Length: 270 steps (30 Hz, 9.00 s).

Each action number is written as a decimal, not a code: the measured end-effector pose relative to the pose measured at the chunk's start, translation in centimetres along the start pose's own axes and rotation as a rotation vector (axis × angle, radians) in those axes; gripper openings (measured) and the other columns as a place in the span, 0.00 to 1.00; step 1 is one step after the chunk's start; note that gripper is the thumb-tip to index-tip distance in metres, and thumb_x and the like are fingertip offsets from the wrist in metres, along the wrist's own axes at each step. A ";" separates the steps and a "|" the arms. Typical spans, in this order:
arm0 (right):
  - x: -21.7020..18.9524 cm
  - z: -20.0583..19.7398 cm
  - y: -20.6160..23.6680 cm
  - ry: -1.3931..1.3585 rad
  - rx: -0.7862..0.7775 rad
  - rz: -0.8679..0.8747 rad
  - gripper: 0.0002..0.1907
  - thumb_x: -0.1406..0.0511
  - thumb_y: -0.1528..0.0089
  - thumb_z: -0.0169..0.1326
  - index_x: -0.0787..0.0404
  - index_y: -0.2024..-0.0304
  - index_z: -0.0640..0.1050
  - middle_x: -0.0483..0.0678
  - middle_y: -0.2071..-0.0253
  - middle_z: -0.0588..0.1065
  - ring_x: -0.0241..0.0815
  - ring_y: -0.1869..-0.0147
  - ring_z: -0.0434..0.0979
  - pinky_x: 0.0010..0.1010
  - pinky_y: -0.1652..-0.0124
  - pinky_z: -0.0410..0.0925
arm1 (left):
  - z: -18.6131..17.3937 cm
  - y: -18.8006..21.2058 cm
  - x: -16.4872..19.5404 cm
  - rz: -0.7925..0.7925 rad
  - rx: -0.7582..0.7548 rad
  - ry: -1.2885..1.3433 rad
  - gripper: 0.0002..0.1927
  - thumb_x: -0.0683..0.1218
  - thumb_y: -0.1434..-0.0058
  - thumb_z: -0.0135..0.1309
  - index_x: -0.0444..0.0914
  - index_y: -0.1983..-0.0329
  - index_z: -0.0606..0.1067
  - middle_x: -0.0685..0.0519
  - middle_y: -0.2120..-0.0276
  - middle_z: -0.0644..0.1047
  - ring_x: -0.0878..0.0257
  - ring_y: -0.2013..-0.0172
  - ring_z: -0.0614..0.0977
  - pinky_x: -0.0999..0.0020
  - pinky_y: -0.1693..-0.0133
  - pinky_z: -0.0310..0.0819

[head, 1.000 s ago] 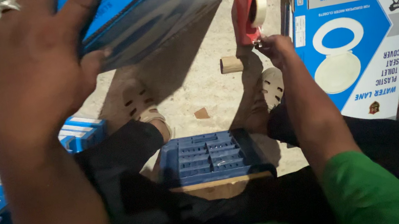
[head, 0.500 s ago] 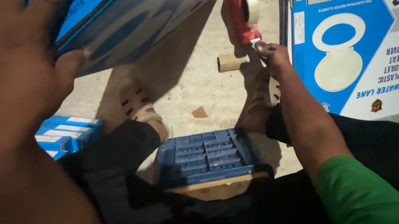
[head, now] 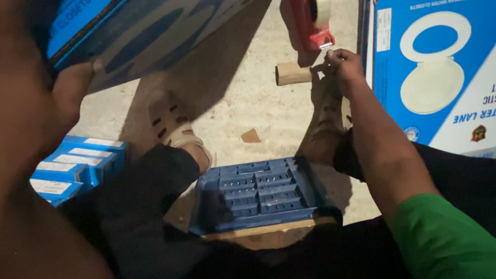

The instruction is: The person sits on the floor and repeatedly folds flat cardboard sheets into rectangular boxes, then uses a handheld tape dispenser to seal the seams. Finished boxes are stacked to the side.

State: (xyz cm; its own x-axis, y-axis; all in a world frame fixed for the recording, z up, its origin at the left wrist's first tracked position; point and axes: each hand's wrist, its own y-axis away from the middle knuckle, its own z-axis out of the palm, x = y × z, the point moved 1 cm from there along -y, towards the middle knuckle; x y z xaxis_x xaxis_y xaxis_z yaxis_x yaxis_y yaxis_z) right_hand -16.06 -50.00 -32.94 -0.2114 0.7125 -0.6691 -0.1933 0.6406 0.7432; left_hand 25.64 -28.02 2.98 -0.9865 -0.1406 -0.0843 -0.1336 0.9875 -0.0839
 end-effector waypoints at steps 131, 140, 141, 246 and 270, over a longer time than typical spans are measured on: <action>-14.4 1.1 18.1 1.486 -0.322 -0.645 0.31 0.49 0.37 0.57 0.59 0.38 0.77 0.57 0.52 0.83 0.52 0.46 0.84 0.40 0.46 0.75 | -23.9 41.3 1.9 -1.284 1.806 1.500 0.30 0.61 0.48 0.67 0.40 0.51 0.70 0.47 0.59 0.76 0.46 0.60 0.84 0.50 0.60 0.82; -18.3 -9.6 24.4 1.021 0.049 -0.941 0.23 0.57 0.33 0.60 0.69 0.44 0.79 0.58 0.54 0.82 0.53 0.47 0.82 0.43 0.48 0.71 | -13.7 35.7 9.0 -1.204 1.302 1.677 0.11 0.50 0.29 0.58 0.41 0.55 0.70 0.54 0.69 0.74 0.60 0.67 0.77 0.61 0.61 0.77; -18.2 -12.5 25.0 0.852 0.173 -0.997 0.19 0.61 0.33 0.62 0.70 0.47 0.80 0.59 0.55 0.81 0.50 0.50 0.83 0.39 0.49 0.72 | -12.1 34.6 9.6 -1.209 1.112 1.579 0.09 0.49 0.29 0.58 0.41 0.55 0.71 0.54 0.68 0.75 0.61 0.67 0.78 0.61 0.61 0.77; -23.4 8.5 31.6 1.062 0.276 -1.515 0.05 0.71 0.41 0.61 0.58 0.62 0.81 0.50 0.61 0.77 0.56 0.53 0.76 0.45 0.52 0.70 | -2.3 6.5 1.8 -0.871 0.860 0.295 0.46 0.71 0.45 0.65 0.37 0.36 0.67 0.32 0.36 0.68 0.36 0.35 0.66 0.38 0.41 0.56; -31.0 14.3 32.2 1.071 -0.133 -0.398 0.13 0.60 0.39 0.59 0.59 0.54 0.82 0.56 0.57 0.82 0.53 0.57 0.81 0.42 0.55 0.73 | 2.3 5.2 1.2 -0.938 0.485 1.287 0.64 0.70 0.59 0.71 0.25 0.33 0.56 0.33 0.42 0.71 0.43 0.41 0.76 0.57 0.41 0.72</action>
State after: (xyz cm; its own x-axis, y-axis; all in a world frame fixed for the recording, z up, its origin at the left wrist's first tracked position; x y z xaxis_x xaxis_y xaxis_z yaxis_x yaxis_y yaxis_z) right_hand -1.99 -47.33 11.76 -0.8061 -0.1837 -0.5625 -0.5154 0.6849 0.5150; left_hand 23.99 -23.22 0.18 -0.0474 -0.2431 0.9688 -0.8888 0.4529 0.0701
